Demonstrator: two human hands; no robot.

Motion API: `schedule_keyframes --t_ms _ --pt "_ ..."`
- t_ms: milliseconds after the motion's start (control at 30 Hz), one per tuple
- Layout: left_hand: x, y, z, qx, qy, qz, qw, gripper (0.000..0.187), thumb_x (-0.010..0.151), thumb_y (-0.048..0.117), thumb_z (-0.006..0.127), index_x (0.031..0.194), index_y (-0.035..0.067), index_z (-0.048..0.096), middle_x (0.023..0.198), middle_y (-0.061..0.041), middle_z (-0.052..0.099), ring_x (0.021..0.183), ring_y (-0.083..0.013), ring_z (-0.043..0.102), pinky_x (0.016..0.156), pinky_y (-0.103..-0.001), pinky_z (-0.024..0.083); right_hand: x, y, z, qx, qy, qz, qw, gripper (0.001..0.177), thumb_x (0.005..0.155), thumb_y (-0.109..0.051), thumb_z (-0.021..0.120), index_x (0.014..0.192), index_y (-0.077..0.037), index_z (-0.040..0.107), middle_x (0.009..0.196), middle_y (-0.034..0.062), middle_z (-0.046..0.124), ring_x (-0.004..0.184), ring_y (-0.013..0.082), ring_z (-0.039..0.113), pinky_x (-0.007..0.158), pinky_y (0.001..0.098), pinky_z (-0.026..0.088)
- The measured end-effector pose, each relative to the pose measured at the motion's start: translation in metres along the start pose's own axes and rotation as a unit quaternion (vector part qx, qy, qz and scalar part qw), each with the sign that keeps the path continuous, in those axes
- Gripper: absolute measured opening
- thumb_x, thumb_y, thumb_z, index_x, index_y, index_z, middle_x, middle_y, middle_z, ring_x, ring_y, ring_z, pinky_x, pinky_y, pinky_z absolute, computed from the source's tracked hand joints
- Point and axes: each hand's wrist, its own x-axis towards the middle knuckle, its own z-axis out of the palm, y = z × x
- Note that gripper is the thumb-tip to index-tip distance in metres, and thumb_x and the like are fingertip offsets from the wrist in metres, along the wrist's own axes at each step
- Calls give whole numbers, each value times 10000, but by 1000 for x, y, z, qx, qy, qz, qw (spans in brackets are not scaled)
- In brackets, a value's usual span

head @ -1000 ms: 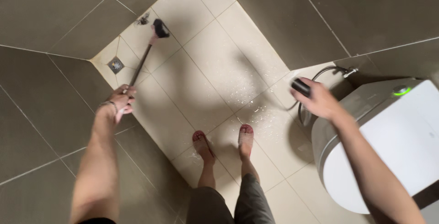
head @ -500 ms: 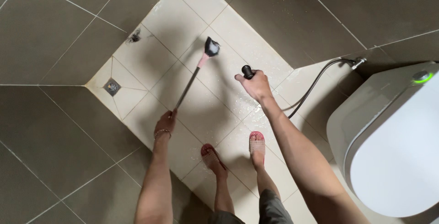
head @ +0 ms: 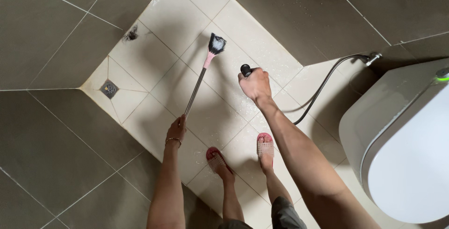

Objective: The person scrubs the tiled bathroom floor with a long-handled brush while rinsing with a handheld bidet sprayer. They then pour green toilet cleaner into the bowl, scrub the interior with the brush, and finish by scrubbing the floor again.

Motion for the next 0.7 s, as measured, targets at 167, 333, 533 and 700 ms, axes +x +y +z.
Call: schedule_keyframes --t_ms 167,333,533,700 --pt "12 -1 7 -22 11 27 999 695 998 701 303 951 99 647 732 -83 670 711 -233 668 736 -428 519 6 -9 6 -8 7 -13 1000 373 844 -305 683 832 66 723 854 273 726 852 401 731 837 452 567" --pt "22 -9 10 -42 25 19 999 699 1011 693 300 937 93 651 714 -82 668 696 -261 666 735 -429 521 8 -17 9 -9 4 -13 1000 365 845 -302 674 808 60 706 819 267 726 798 391 729 809 451 568" --pt "21 -10 8 -57 31 7 998 689 1000 698 299 932 108 649 697 -78 655 676 -247 656 720 -413 517 5 -19 17 -10 2 -41 999 343 838 -283 666 744 46 691 758 252 712 725 378 706 771 452 555" --pt "22 -14 10 -64 30 11 997 693 1007 687 308 899 87 636 684 -73 645 647 -236 641 693 -402 516 8 -19 24 5 13 -40 999 326 825 -266 668 730 46 678 739 240 717 695 361 708 749 449 558"
